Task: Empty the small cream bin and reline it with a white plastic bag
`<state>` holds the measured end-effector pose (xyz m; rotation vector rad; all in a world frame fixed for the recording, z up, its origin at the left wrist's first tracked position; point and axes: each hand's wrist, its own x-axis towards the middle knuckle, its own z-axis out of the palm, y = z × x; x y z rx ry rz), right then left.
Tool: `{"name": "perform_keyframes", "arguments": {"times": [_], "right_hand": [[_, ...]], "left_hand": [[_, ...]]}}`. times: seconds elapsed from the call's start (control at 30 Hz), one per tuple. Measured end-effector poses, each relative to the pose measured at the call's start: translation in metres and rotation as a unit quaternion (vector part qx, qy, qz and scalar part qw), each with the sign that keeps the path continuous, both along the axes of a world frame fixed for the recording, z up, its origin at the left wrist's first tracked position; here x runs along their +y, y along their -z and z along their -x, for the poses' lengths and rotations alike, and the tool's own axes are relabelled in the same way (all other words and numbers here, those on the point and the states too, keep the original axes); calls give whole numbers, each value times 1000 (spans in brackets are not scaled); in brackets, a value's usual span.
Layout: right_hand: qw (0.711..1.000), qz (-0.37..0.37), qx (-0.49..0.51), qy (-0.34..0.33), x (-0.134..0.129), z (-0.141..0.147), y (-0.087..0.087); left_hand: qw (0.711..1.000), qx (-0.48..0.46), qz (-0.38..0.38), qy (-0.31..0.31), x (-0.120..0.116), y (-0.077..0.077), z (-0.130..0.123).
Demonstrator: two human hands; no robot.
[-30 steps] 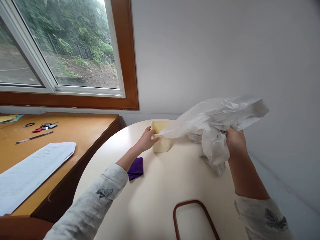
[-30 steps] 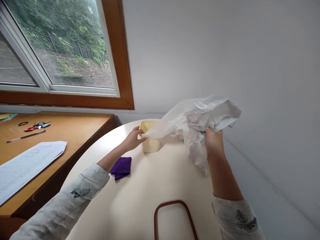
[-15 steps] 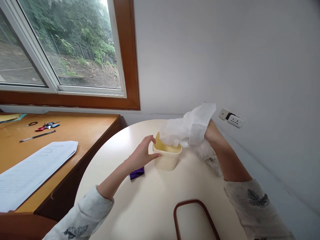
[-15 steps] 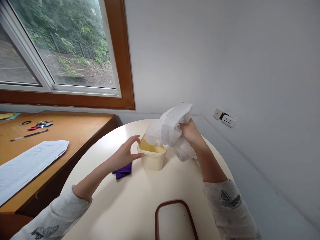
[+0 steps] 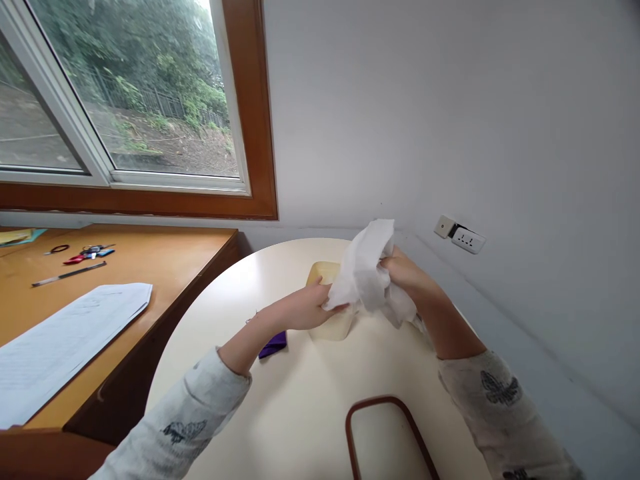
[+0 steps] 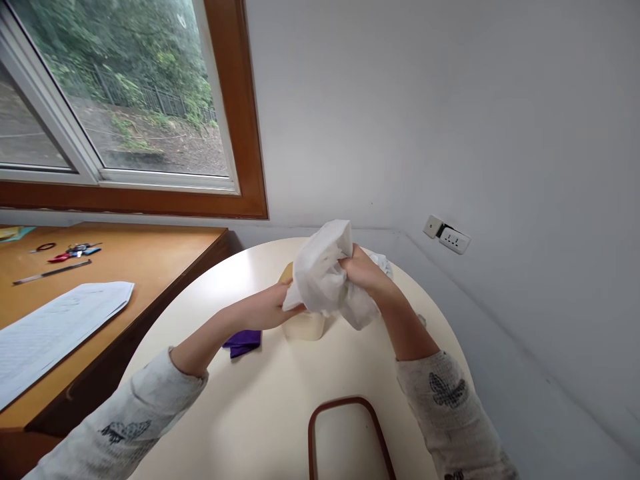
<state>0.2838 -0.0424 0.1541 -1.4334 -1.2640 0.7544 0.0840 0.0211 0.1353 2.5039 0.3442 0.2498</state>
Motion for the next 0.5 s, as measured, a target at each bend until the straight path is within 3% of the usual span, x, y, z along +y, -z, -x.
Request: {"name": "perform_keyframes", "arguments": {"times": [0.1, 0.2, 0.33, 0.5], "right_hand": [[997, -28, -68, 33, 13, 0, 8], [970, 11, -239, 34, 24, 3, 14], [901, 117, -418, 14, 31, 11, 17], [864, 155, -480, -18, 40, 24, 25]], "left_hand": [[997, -39, -50, -45, 4, 4, -3], [988, -86, -80, -102, 12, 10, -5], [976, -112, -64, -176, 21, 16, -1], [971, -119, 23, -207, 20, 4, 10]]}}
